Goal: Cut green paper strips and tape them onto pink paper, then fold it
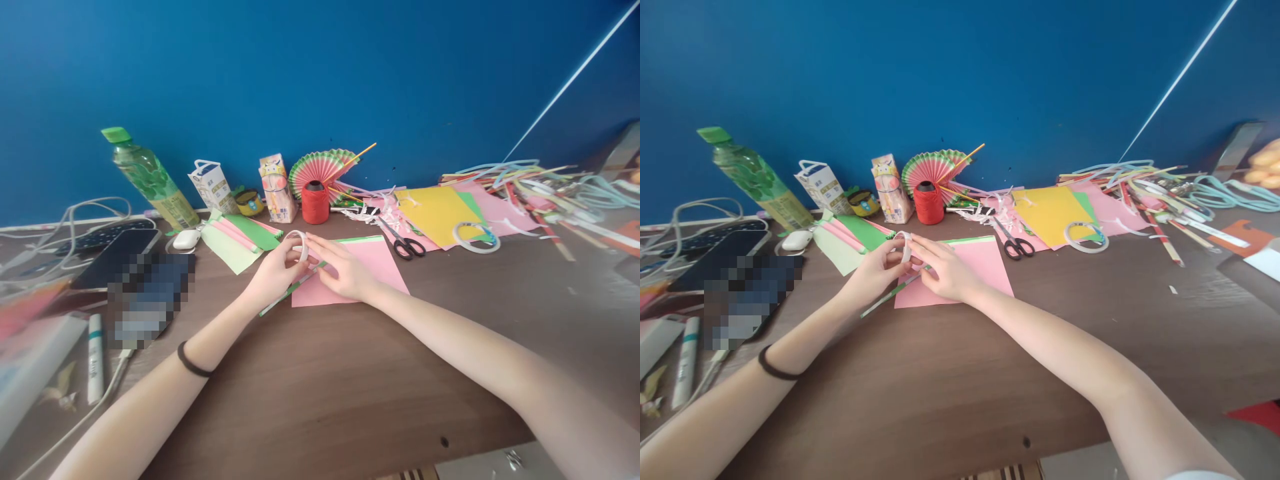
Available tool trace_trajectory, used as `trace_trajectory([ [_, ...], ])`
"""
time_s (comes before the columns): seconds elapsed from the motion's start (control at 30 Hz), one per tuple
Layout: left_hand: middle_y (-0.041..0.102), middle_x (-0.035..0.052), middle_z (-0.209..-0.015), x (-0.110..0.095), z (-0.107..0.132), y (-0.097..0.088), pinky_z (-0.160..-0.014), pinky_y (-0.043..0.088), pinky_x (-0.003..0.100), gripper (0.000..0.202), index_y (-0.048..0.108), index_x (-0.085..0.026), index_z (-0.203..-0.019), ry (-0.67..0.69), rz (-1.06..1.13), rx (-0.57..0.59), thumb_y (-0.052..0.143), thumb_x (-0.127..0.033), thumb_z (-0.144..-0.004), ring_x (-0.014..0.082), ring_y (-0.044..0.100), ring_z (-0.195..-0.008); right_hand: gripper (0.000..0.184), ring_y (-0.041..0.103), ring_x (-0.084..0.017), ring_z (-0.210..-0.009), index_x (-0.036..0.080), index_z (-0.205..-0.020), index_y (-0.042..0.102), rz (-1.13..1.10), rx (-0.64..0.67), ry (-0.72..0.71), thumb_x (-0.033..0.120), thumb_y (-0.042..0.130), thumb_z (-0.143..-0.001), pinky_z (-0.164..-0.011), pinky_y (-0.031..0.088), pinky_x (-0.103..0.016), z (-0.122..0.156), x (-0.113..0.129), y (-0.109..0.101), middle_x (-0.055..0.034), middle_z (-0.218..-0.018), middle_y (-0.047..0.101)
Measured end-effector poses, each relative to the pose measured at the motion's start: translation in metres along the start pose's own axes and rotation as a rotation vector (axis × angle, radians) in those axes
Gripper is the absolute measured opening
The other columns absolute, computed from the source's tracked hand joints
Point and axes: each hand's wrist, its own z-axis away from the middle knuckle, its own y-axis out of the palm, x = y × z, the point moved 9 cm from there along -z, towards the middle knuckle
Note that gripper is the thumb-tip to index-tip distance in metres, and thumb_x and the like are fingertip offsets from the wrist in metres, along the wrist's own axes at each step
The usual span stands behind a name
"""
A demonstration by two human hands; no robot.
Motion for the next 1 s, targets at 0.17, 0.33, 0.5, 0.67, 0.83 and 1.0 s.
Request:
trace_trajectory([
  [0.17,0.067,0.0069,-0.091,-0.002,0.003,0.000,-0.079,0.049,0.033,0.040,0.047,-0.017,-0.113,-0.011,-0.066,-0.040,0.057,-0.029,-0.076,0.0203,0.064,-0.086,0.056,0.035,-0.018,-0.128,0.023,-0.134,0.037,0.010,0.020,0.020,0.010,0.039,-0.080,-0.103,0.033,-0.043,0.000,-0.001,0.001,-0.0064,-0.138,0.041],
  [0.33,0.067,0.0066,-0.090,0.000,0.004,0.001,-0.077,0.049,0.031,0.038,0.046,-0.018,-0.110,-0.047,-0.050,-0.047,0.058,-0.028,-0.076,0.0197,0.064,-0.086,0.053,0.037,-0.018,-0.127,0.019,-0.130,0.042,-0.010,0.018,0.019,0.010,0.039,-0.079,-0.104,0.033,-0.042,0.000,-0.001,0.000,-0.0074,-0.136,0.043],
  [0.5,0.065,0.0062,-0.088,0.002,0.002,-0.003,-0.075,0.048,0.030,0.038,0.045,-0.016,-0.111,-0.007,-0.028,-0.053,0.055,-0.031,-0.078,0.0180,0.063,-0.083,0.052,0.040,-0.018,-0.125,0.023,-0.127,0.045,-0.049,0.029,-0.003,0.009,0.039,-0.078,-0.103,0.034,-0.043,0.002,0.002,0.000,-0.0062,-0.136,0.043],
  [0.67,0.064,0.0023,-0.081,0.002,0.001,0.001,-0.072,0.046,0.027,0.036,0.047,-0.017,-0.110,0.021,0.048,-0.008,0.053,-0.033,-0.079,0.0135,0.060,-0.074,0.050,0.042,-0.019,-0.123,0.022,-0.125,0.044,-0.089,-0.024,-0.022,0.009,0.041,-0.076,-0.101,0.036,-0.043,0.002,0.007,-0.005,-0.0072,-0.131,0.049],
  [0.83,0.063,0.0000,-0.080,-0.001,0.003,0.003,-0.072,0.045,0.028,0.034,0.035,-0.020,-0.110,0.024,0.118,-0.045,0.050,-0.032,-0.081,0.0109,0.058,-0.071,0.051,0.042,-0.019,-0.122,0.023,-0.125,0.039,-0.103,-0.053,-0.023,0.008,0.042,-0.076,-0.101,0.036,-0.041,0.002,0.006,-0.008,-0.0073,-0.130,0.048],
  [1.0,0.060,-0.0011,-0.087,-0.013,0.005,0.004,-0.067,0.046,0.027,0.023,0.032,-0.023,-0.094,0.103,0.087,-0.071,0.050,-0.030,-0.082,0.0087,0.059,-0.065,0.050,0.045,-0.020,-0.119,0.023,-0.126,0.037,-0.094,-0.055,-0.017,0.011,0.043,-0.078,-0.099,0.037,-0.042,0.001,0.006,-0.010,-0.0077,-0.129,0.049],
])
